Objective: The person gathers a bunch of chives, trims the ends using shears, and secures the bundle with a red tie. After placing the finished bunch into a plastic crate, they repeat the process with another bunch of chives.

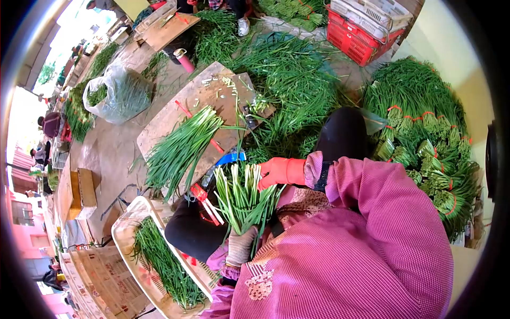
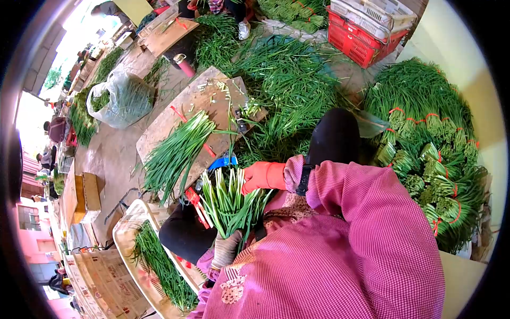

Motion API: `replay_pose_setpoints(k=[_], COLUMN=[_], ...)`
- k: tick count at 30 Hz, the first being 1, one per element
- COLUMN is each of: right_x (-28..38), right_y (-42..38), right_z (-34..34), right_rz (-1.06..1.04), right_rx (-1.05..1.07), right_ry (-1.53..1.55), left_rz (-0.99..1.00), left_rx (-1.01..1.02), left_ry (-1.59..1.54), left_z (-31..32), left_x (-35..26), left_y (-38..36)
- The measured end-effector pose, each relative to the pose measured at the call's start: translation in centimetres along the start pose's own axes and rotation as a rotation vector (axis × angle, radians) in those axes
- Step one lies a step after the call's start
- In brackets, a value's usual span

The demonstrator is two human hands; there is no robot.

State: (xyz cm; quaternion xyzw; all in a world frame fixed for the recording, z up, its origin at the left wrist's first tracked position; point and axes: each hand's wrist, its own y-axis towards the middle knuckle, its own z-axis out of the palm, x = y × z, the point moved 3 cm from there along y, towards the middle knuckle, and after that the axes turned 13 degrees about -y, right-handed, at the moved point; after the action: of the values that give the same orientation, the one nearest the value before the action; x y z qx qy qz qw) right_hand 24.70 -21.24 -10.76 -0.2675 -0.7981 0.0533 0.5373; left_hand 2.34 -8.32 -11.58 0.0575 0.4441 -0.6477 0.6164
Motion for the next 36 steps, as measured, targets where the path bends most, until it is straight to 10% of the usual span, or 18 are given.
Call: replay_pose_setpoints(k=[7,13,17,20,22,25,30,36], right_x=[0.3,3.2,4.3,1.9,3.3,-0.5,3.5,4.3], right_y=[-0.6,-4.2,-3.3,2.0,-1.1,0.3,-2.5,-2.3], right_z=[-3.1,-15.9,-12.6,-5.0,-3.4,-5.9,-4.3,0.8], right_rz=[-0.047,0.159,-0.186,-0.413,-0.034,-0.035,-0.158,-0.263], right_rx=[-0.46,-1.324,-1.102,-0.025,-0.152,-0.778,-0.707,-0.455], right_ry=[-0.105,-1.4,-0.789,-0.037,-0.683,-0.934,-0.484,-0.854], left_rz=[-0.038,-0.089,-0.063,-0.084,-0.087,-0.104,-0.235,-0.177], left_rx=[-0.076,-0.076,-0.041,-0.018,-0.002,0.016,0.074,0.049], left_ry=[0.064,0.02,-0.043,0.029,0.035,-0.094,-0.246,-0.226], left_z=[-1.6,-2.3,-1.4,-1.6,-0.7,0.5,-0.6,-0.2], left_x=[0.3,0.4,0.0,-0.2,-0.7,-1.3,-0.7,-0.6], left_y=[0.5,0.5,0.4,0.3,0.1,-0.6,0.2,-0.4])
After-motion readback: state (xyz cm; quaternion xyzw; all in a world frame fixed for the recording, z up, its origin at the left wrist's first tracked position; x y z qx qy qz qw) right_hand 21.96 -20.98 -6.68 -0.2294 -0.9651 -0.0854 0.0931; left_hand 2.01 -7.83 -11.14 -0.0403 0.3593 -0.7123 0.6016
